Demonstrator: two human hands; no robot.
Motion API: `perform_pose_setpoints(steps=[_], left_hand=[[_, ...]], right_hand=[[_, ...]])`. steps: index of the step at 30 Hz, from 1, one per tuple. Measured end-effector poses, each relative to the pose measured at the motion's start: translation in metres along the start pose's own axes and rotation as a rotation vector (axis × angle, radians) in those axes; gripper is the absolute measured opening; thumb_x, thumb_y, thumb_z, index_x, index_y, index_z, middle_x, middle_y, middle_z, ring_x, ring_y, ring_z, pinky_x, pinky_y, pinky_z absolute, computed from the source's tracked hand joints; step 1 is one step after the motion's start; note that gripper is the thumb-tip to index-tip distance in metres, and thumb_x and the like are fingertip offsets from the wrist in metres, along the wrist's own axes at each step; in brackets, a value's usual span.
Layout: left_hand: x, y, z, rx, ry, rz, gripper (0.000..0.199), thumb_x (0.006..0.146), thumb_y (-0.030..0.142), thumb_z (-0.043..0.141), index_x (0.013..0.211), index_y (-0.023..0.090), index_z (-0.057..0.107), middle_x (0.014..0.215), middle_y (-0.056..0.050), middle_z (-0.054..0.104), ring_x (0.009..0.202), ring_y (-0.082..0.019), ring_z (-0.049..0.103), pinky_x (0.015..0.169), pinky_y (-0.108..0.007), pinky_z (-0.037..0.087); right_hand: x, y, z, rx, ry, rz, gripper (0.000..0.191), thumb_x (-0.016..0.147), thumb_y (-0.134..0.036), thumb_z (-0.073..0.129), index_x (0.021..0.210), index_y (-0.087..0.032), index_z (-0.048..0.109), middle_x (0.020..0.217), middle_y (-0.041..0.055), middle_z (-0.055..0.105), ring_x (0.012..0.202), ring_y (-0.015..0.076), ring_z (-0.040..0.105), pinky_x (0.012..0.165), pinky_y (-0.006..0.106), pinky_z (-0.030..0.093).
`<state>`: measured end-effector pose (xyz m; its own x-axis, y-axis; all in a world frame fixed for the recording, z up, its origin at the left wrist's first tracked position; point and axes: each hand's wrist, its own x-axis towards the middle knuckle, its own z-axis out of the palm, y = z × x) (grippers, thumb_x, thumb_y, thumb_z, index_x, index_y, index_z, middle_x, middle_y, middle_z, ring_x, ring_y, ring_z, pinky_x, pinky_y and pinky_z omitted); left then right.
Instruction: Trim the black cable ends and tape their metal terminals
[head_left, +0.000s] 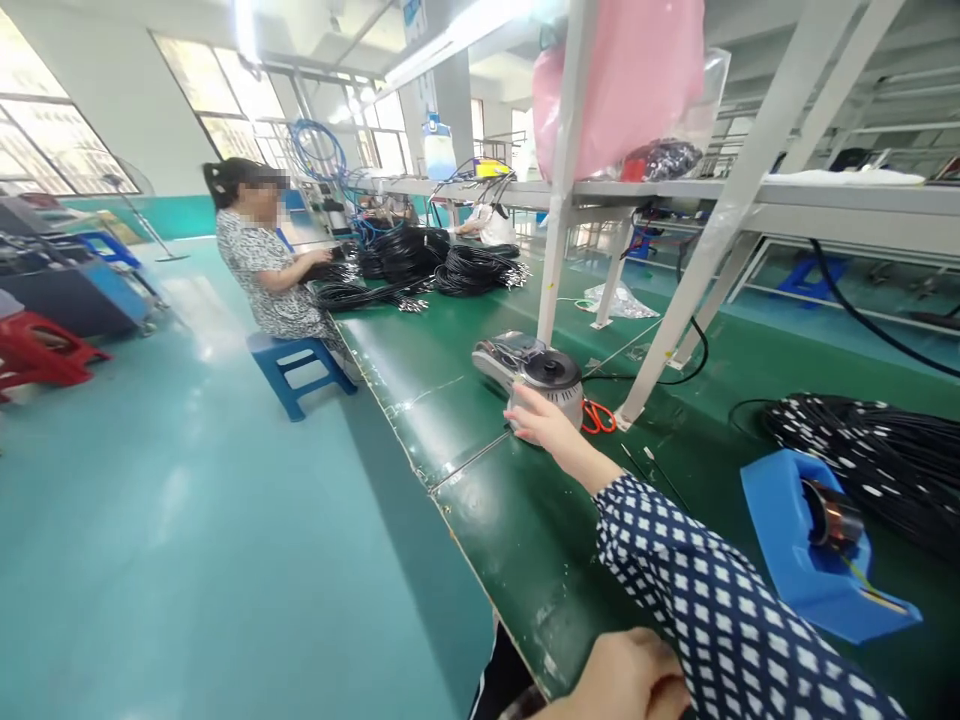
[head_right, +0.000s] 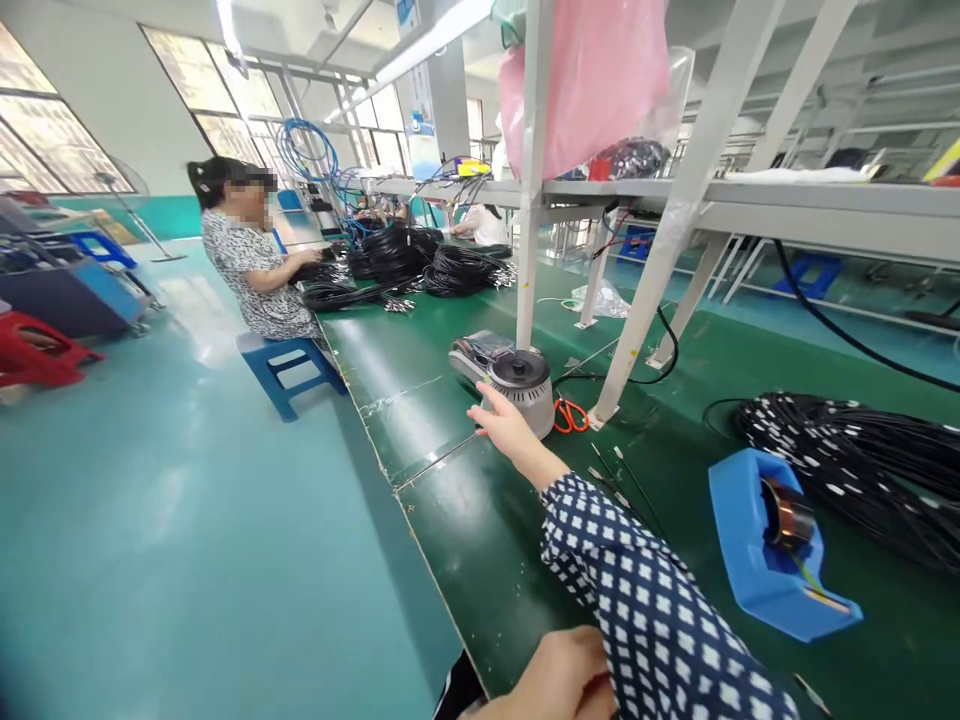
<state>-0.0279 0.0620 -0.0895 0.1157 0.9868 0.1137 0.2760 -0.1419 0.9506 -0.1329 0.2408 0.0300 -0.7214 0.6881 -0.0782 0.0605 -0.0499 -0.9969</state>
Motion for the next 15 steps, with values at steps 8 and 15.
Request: perform_pose_setpoints(steps=[8,15], left_hand=[[-0.006,0.009,-0.02,-0.144,0.057,-0.099,0.034,0.098,0.033,0.047,0.118,0.022,0.072,0.096,-0.013,0.074,0.099,-0.03,0.069,0.079,-0.04,0.057],[-0.005,0.011,-0.014,-0.128,-0.039,-0.073,0.019,0.087,0.032,0.065,0.101,0.027,0.078,0.098,-0.009,0.075,0.096,-0.028,0.068,0.085,-0.036,0.054]], right_hand=[[0.027,0.003,0.03,0.261,0.128,-0.002,0.067,0.088,-0.033,0.062,0.152,-0.035,0.04,0.168,-0.0013,0.021,0.144,0.0226,0.04,0.107,0.037,0.05],[0.015,-0.017,0.017,0.435,0.015,0.015,0.033,0.095,-0.03,0.05,0.125,-0.028,0.063,0.158,0.0025,0.043,0.145,0.0181,0.041,0.113,0.036,0.044]])
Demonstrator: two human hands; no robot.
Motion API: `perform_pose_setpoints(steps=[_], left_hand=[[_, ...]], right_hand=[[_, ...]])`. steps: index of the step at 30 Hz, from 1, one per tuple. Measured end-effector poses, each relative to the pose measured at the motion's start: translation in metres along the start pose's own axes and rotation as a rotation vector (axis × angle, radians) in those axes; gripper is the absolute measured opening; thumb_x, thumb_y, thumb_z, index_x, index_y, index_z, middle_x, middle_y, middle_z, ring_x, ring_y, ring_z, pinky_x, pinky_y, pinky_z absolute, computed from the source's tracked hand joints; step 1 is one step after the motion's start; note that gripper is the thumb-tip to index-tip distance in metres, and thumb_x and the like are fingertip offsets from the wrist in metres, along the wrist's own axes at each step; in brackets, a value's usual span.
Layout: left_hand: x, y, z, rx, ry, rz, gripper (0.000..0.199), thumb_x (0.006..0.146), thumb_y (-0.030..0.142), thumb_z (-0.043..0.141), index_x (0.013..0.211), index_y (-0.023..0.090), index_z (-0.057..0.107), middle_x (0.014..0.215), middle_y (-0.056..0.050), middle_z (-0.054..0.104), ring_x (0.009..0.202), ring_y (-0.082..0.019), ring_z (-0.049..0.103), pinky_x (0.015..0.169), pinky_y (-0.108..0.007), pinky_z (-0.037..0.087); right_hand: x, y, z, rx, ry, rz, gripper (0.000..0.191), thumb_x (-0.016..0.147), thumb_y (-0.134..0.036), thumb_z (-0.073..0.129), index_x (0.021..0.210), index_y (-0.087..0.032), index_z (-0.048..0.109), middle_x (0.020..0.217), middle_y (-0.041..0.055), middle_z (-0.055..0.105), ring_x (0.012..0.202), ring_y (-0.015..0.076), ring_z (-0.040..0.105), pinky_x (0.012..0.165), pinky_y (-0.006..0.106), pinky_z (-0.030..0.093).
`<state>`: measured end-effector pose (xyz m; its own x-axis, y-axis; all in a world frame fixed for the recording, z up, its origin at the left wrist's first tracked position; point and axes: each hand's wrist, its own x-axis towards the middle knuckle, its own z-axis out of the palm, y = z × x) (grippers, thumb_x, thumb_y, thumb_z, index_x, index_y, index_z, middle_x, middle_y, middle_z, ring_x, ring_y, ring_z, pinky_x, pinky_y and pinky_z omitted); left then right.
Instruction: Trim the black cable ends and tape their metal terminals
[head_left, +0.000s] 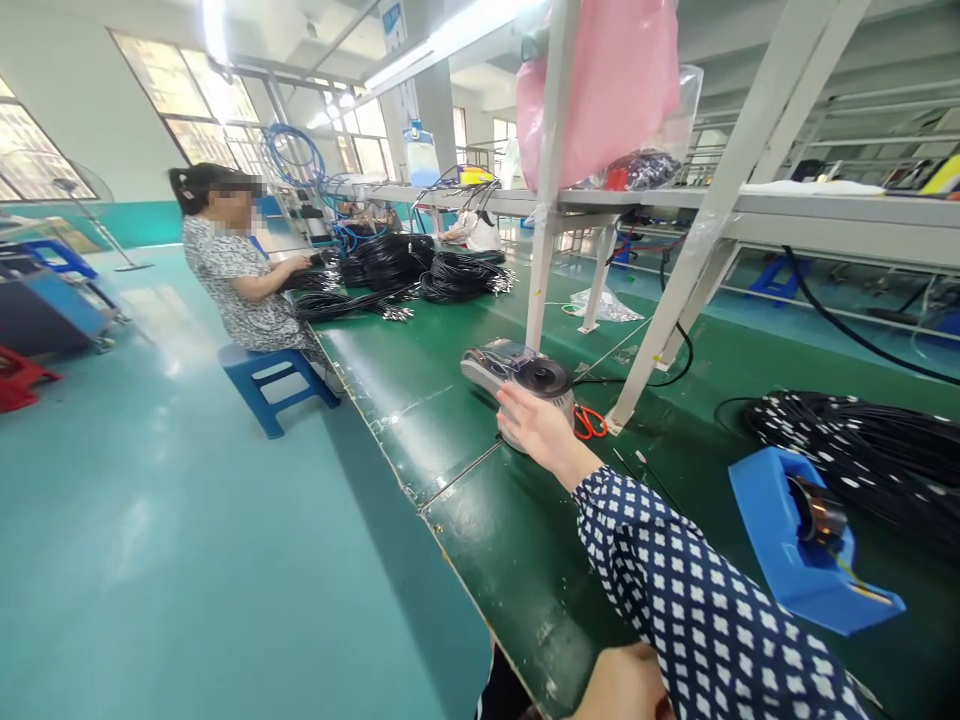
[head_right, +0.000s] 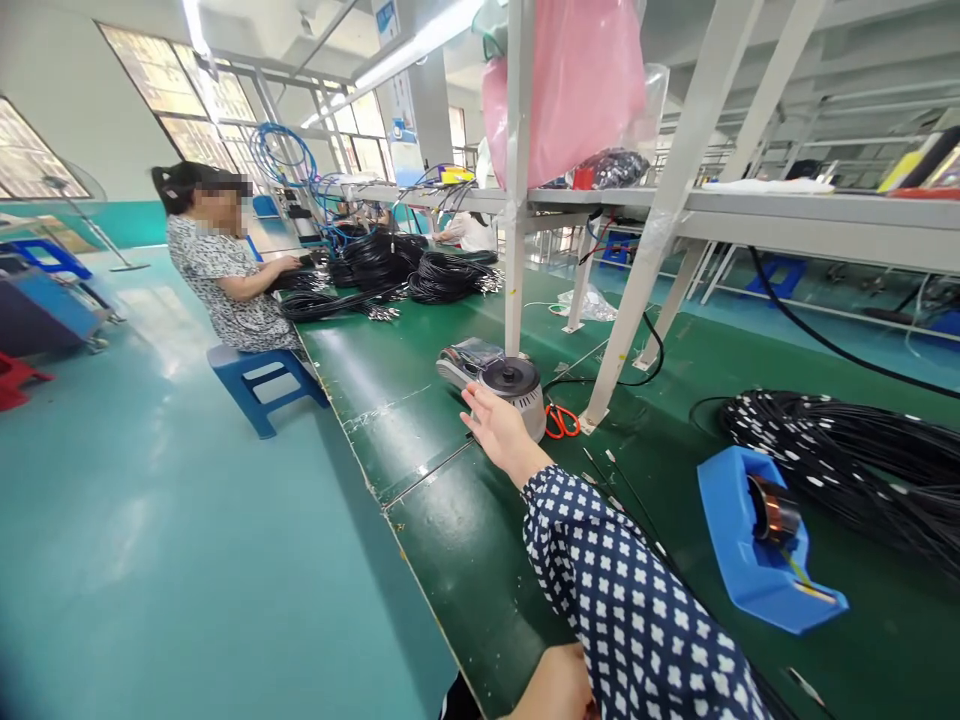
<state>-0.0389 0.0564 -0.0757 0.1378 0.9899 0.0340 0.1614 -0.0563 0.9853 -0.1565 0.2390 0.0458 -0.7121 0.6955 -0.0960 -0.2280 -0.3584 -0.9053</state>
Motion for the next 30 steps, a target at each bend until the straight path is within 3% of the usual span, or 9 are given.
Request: perform_pose_setpoints(steps=[3,6,9,12,14,17,20,24,30], left_hand=[[0.003,-0.004,0.003,0.039,-0.016,0.074,0.013,0.083,0.031,0.069,0.086,0.022,0.079,0.091,-0.011,0.075,0.088,-0.027,0.069,0.078,-0.035,0.053],[0.002,-0.007,0.002,-0.02,0.041,0.07,0.02,0.081,0.035,0.072,0.076,0.017,0.077,0.084,-0.011,0.074,0.079,-0.024,0.067,0.07,-0.033,0.051],[-0.003,-0.001,-0.002,-0.205,0.116,-0.086,0.032,0.079,0.045,0.074,0.069,0.015,0.07,0.073,-0.008,0.071,0.064,-0.017,0.061,0.058,-0.027,0.047],[-0.01,0.014,-0.002,-0.451,-0.018,-0.258,0.046,0.089,0.061,0.056,0.083,0.016,0.06,0.071,-0.005,0.07,0.034,-0.007,0.043,0.035,-0.021,0.025],[-0.014,0.027,0.0,-0.646,-0.028,-0.313,0.045,0.091,0.062,0.054,0.084,0.017,0.053,0.069,-0.003,0.068,0.033,-0.006,0.042,0.035,-0.019,0.024],[-0.019,0.048,0.004,-0.722,-0.044,-0.343,0.04,0.09,0.056,0.063,0.085,0.017,0.053,0.061,0.002,0.06,0.039,-0.003,0.037,0.039,-0.016,0.023],[-0.022,0.065,0.011,-0.632,-0.087,-0.37,0.04,0.09,0.053,0.065,0.087,0.014,0.06,0.063,0.002,0.058,0.044,-0.002,0.035,0.043,-0.016,0.024],[-0.022,0.076,0.023,-0.505,-0.137,-0.364,0.038,0.082,0.048,0.076,0.094,0.013,0.067,0.066,0.002,0.058,0.045,-0.003,0.036,0.043,-0.017,0.024],[-0.02,0.084,0.034,-0.39,-0.126,-0.338,0.029,0.077,0.036,0.082,0.09,0.014,0.07,0.074,-0.002,0.068,0.06,-0.009,0.055,0.058,-0.019,0.044]], right_hand=[[-0.037,-0.02,0.004,0.026,-0.191,0.016,0.027,0.096,-0.031,0.052,0.115,-0.025,0.069,0.149,0.004,0.054,0.138,0.0192,0.05,0.111,0.036,0.045],[-0.096,-0.035,-0.004,-0.103,-0.41,0.027,0.027,0.096,-0.039,0.055,0.113,-0.024,0.07,0.143,0.0063,0.06,0.13,0.0208,0.057,0.106,0.036,0.047],[-0.164,-0.039,-0.033,-0.263,-0.277,0.004,0.029,0.095,-0.046,0.059,0.107,-0.021,0.066,0.125,0.0105,0.07,0.108,0.0186,0.068,0.089,0.031,0.05],[-0.228,-0.036,-0.068,-0.304,-0.122,0.026,0.033,0.093,-0.052,0.061,0.102,-0.021,0.055,0.106,0.0094,0.075,0.075,0.0137,0.068,0.071,0.028,0.05],[-0.267,-0.033,-0.086,-0.341,-0.033,0.043,0.037,0.094,-0.056,0.057,0.105,-0.021,0.052,0.1,0.0072,0.074,0.064,0.0115,0.064,0.065,0.027,0.049],[-0.314,-0.033,-0.102,-0.466,0.104,0.087,0.038,0.098,-0.056,0.049,0.11,-0.02,0.051,0.097,0.0065,0.073,0.058,0.0097,0.06,0.063,0.026,0.048],[-0.346,-0.037,-0.108,-0.623,0.182,0.157,0.037,0.102,-0.054,0.04,0.112,-0.02,0.051,0.096,0.0062,0.074,0.056,0.0091,0.059,0.061,0.025,0.047],[-0.367,-0.043,-0.11,-0.799,0.175,0.187,0.033,0.104,-0.049,0.034,0.112,-0.022,0.051,0.088,0.0025,0.074,0.055,0.0099,0.059,0.059,0.024,0.045],[-0.373,-0.044,-0.113,-0.925,0.155,0.125,0.023,0.103,-0.039,0.039,0.105,-0.022,0.053,0.073,-0.0034,0.07,0.053,0.0103,0.056,0.057,0.024,0.038]])
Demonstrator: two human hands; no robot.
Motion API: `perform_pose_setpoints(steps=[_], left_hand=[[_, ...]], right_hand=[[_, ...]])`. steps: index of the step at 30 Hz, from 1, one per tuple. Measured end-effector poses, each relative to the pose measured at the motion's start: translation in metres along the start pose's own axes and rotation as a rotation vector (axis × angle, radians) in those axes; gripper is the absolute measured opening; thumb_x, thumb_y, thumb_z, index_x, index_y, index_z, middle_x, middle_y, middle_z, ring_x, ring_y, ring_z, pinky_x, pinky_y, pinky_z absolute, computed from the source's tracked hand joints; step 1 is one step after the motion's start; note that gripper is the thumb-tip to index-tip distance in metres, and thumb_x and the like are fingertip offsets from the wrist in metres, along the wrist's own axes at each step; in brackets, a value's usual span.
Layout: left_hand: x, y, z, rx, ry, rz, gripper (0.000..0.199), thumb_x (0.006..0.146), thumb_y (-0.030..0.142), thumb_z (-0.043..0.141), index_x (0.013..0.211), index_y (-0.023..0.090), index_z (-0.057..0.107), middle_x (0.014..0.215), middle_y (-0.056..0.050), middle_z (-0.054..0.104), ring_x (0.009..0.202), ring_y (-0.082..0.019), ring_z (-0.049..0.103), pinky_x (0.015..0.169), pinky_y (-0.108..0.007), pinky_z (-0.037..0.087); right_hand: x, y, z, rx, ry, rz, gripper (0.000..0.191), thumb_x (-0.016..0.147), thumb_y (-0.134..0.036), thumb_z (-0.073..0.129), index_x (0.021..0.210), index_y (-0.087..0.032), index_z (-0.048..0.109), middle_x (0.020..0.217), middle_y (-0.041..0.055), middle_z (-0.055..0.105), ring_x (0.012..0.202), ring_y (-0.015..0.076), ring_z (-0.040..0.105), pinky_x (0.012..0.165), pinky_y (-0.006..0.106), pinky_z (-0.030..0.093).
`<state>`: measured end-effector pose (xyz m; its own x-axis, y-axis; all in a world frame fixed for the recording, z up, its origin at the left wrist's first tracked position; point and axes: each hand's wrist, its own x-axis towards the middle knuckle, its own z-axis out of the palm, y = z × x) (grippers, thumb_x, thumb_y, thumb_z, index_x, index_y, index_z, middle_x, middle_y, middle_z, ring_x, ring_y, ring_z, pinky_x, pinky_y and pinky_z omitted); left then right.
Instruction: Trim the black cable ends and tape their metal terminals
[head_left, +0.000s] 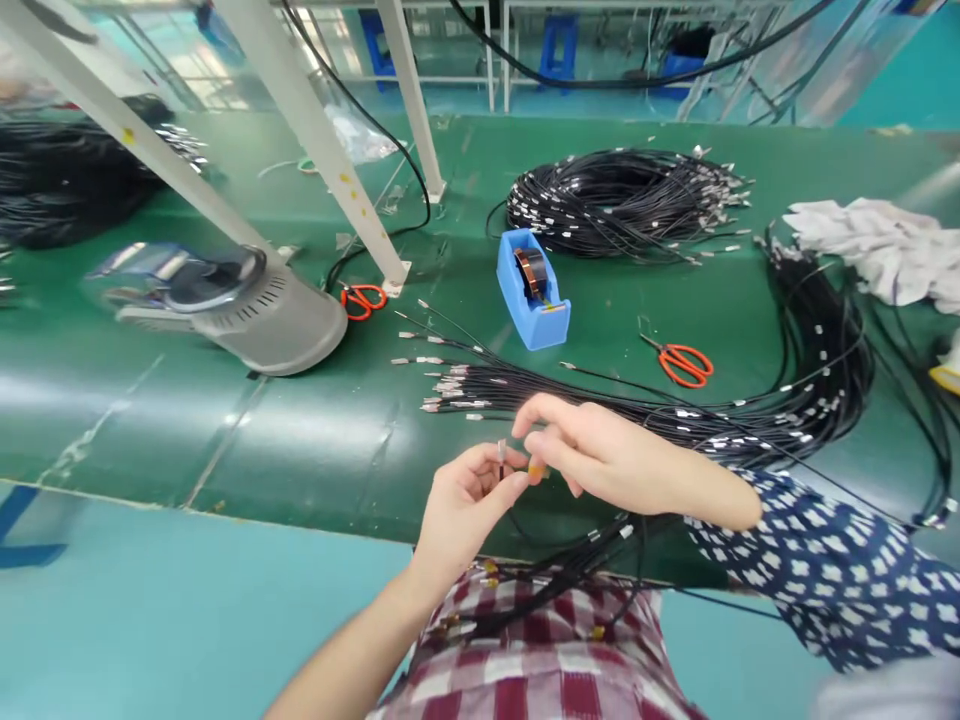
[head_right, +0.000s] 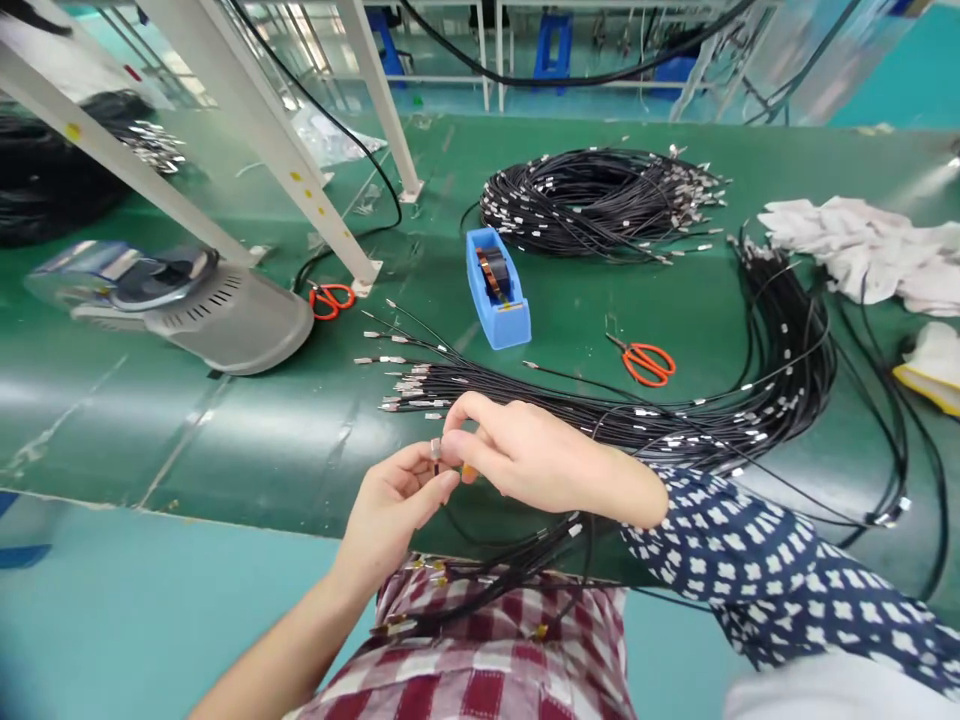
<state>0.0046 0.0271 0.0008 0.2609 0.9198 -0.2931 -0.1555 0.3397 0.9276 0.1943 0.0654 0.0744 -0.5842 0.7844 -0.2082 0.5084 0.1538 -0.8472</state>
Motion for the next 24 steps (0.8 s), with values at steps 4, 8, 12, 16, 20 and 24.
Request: perform_pose_setpoints(steps=[4,8,12,16,20,24], left_hand=[[0.0,-0.001,0.002,0.054,0.0,0.03,0.021,0.08,0.031,0.078,0.084,0.013,0.069,0.079,-0.004,0.072,0.073,-0.013,0.063,0.069,-0.022,0.05],[-0.001,-0.001,0.002,0.104,0.001,0.047,0.02,0.083,0.03,0.076,0.078,0.013,0.067,0.074,-0.003,0.07,0.066,-0.01,0.059,0.062,-0.019,0.046],[-0.002,-0.002,0.002,0.097,-0.02,0.038,0.02,0.084,0.03,0.074,0.076,0.013,0.065,0.071,0.0,0.065,0.06,-0.007,0.049,0.057,-0.017,0.04],[-0.004,-0.006,0.0,0.042,-0.003,-0.011,0.024,0.084,0.031,0.074,0.073,0.014,0.06,0.067,0.003,0.055,0.056,-0.004,0.041,0.051,-0.016,0.033],[-0.005,-0.007,-0.001,-0.034,0.054,-0.077,0.025,0.08,0.033,0.077,0.076,0.014,0.062,0.062,0.005,0.049,0.052,-0.004,0.038,0.047,-0.016,0.028],[-0.005,-0.004,0.0,-0.095,0.099,-0.119,0.029,0.074,0.035,0.082,0.075,0.013,0.063,0.059,0.004,0.049,0.051,-0.004,0.04,0.046,-0.015,0.027]], right_hand=[[0.001,0.004,0.003,-0.058,-0.017,-0.006,0.021,0.103,-0.039,0.041,0.105,-0.022,0.053,0.068,-0.0048,0.067,0.059,0.0123,0.057,0.059,0.025,0.035],[0.001,0.009,0.008,-0.133,-0.03,0.01,0.022,0.104,-0.038,0.037,0.108,-0.022,0.052,0.073,-0.0027,0.07,0.064,0.0138,0.058,0.061,0.026,0.034],[0.001,0.011,0.012,-0.137,-0.014,0.009,0.018,0.103,-0.033,0.038,0.107,-0.022,0.052,0.074,-0.003,0.07,0.063,0.0129,0.058,0.061,0.026,0.034],[0.002,0.019,0.019,-0.019,0.041,0.071,0.025,0.105,-0.04,0.035,0.109,-0.023,0.053,0.078,-0.004,0.071,0.048,0.0085,0.054,0.056,0.025,0.036],[0.003,0.037,0.03,0.179,0.175,0.092,0.035,0.104,-0.05,0.037,0.11,-0.022,0.057,0.102,0.0011,0.073,0.049,0.0066,0.056,0.057,0.025,0.043],[-0.002,0.045,0.044,0.252,0.273,0.04,0.033,0.097,-0.049,0.052,0.1,-0.02,0.067,0.101,0.0025,0.072,0.07,0.0113,0.063,0.066,0.026,0.047]])
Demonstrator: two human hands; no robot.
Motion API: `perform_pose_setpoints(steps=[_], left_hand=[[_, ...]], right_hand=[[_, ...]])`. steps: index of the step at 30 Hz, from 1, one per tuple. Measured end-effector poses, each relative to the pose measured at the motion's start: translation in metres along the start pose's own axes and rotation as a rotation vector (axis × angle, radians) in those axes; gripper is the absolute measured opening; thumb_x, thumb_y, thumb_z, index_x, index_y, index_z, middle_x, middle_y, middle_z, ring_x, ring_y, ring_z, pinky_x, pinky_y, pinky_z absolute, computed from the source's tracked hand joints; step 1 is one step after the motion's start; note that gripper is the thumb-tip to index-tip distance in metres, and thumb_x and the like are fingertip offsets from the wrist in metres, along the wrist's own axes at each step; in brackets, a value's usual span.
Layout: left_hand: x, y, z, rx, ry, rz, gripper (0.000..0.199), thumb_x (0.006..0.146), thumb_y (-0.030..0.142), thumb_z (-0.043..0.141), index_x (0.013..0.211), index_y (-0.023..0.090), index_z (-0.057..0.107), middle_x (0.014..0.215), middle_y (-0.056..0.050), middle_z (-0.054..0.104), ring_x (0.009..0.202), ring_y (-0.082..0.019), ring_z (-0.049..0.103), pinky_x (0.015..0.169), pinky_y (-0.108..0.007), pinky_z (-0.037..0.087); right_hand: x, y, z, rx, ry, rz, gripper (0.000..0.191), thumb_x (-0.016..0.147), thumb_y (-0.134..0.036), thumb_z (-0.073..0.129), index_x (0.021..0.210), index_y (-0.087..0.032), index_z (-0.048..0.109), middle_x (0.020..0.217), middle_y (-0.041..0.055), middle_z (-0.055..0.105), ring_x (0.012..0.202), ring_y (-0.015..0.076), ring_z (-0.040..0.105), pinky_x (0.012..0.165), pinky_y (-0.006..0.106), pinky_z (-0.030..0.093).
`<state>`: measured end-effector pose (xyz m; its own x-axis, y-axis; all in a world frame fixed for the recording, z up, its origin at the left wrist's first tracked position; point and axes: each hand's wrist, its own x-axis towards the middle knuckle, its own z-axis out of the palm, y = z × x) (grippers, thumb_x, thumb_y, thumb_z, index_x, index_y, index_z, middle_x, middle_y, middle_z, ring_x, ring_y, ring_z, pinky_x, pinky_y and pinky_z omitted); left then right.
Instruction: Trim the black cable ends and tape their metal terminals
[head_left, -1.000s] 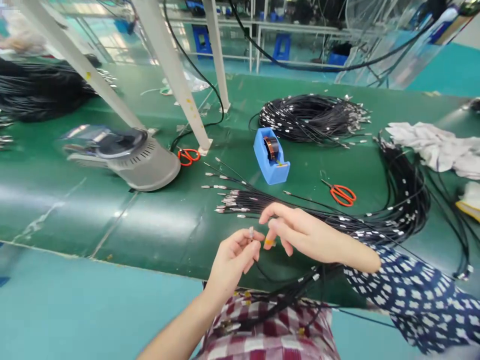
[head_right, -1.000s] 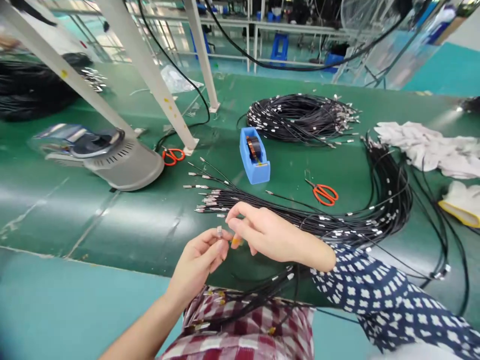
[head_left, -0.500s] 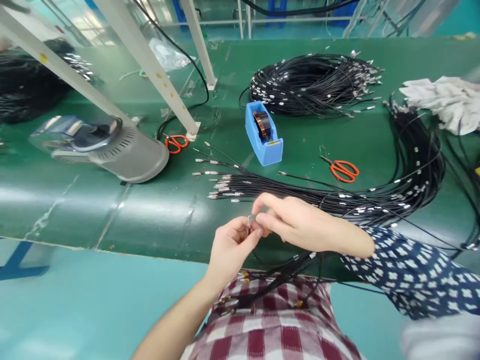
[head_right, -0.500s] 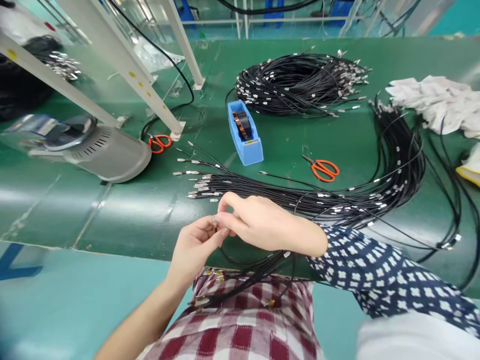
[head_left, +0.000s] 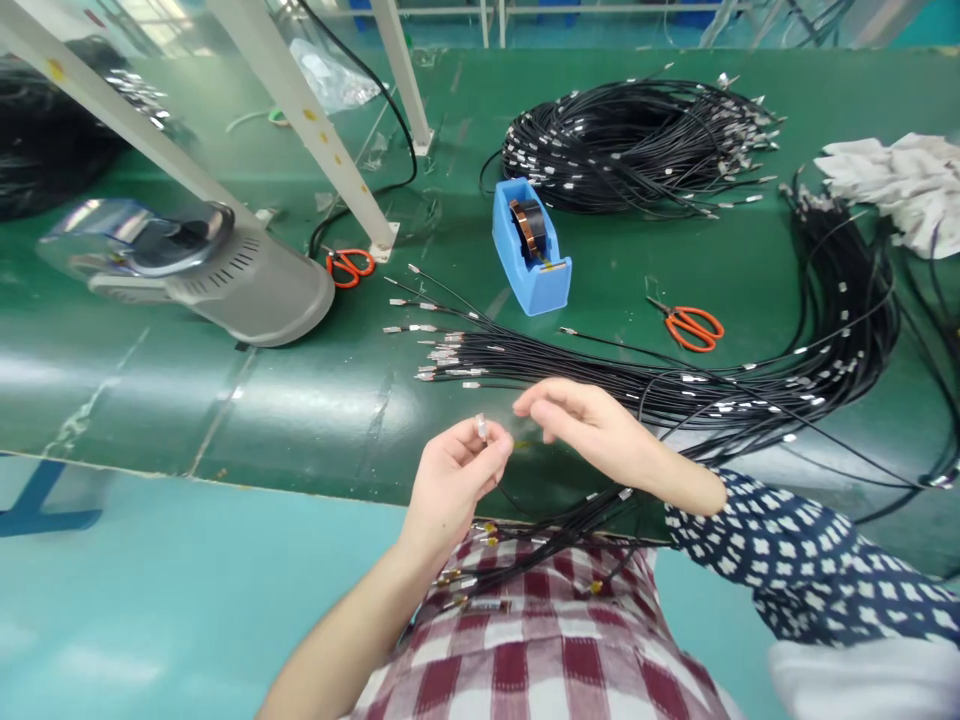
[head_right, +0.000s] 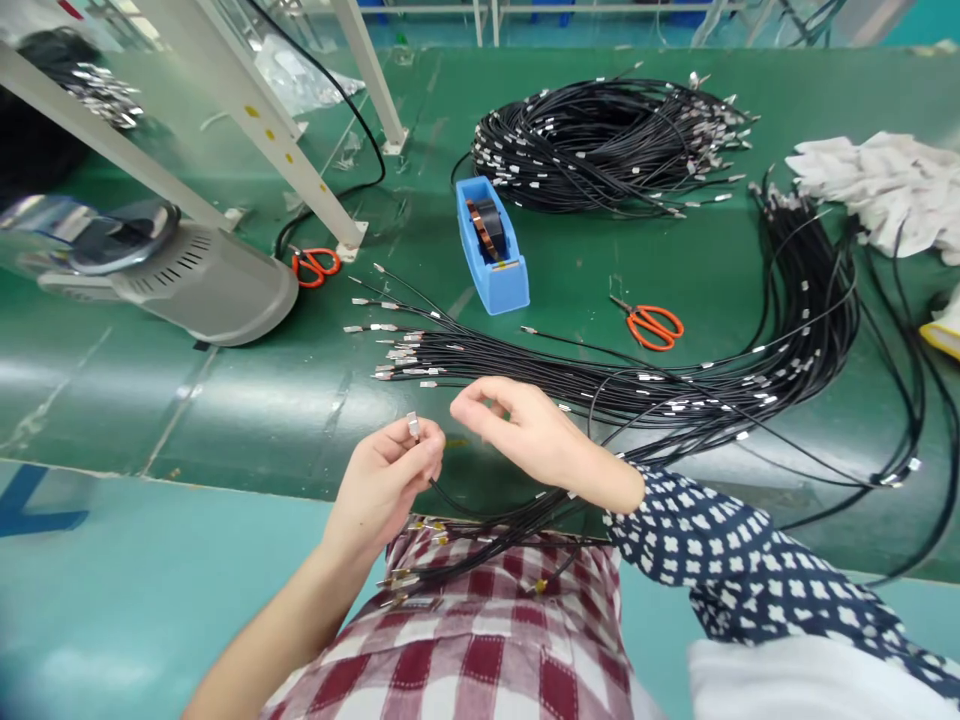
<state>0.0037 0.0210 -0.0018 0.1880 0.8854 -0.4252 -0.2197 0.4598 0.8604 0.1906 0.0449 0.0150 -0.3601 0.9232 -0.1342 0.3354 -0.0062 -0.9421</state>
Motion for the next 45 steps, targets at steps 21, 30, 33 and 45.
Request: perform_pose_setpoints(steps=[21,30,33,45], left_hand=[[-0.01,-0.008,-0.006,-0.103,-0.136,0.125,0.028,0.093,0.023,0.065,0.117,0.02,0.051,0.072,-0.001,0.072,0.042,-0.007,0.055,0.044,-0.016,0.042],[-0.009,-0.008,-0.004,-0.127,-0.152,0.057,0.036,0.089,0.027,0.07,0.121,0.017,0.059,0.069,0.0,0.07,0.04,-0.006,0.053,0.041,-0.017,0.04],[-0.009,-0.007,-0.004,-0.119,-0.134,0.04,0.034,0.087,0.029,0.073,0.115,0.018,0.059,0.067,0.0,0.07,0.039,-0.006,0.052,0.04,-0.017,0.038],[-0.006,-0.002,0.0,-0.175,-0.228,-0.149,0.02,0.083,0.034,0.071,0.081,0.015,0.067,0.053,-0.001,0.062,0.039,-0.006,0.037,0.036,-0.017,0.02]], right_hand=[[-0.002,0.001,0.013,0.329,0.051,0.098,0.016,0.079,-0.033,0.075,0.077,-0.017,0.075,0.075,0.0016,0.074,0.068,0.0131,0.063,0.067,0.026,0.051],[0.001,0.0,0.015,0.293,0.04,0.072,0.015,0.081,-0.03,0.072,0.074,-0.017,0.074,0.069,0.0009,0.072,0.063,0.0124,0.062,0.063,0.026,0.051],[0.001,0.001,0.015,0.309,0.151,0.056,0.015,0.08,-0.032,0.074,0.078,-0.018,0.074,0.073,0.0016,0.073,0.062,0.0125,0.062,0.061,0.026,0.051],[-0.001,-0.002,0.017,0.411,0.165,-0.002,0.019,0.077,-0.033,0.08,0.079,-0.018,0.069,0.072,0.0013,0.072,0.065,0.0142,0.068,0.064,0.028,0.054]])
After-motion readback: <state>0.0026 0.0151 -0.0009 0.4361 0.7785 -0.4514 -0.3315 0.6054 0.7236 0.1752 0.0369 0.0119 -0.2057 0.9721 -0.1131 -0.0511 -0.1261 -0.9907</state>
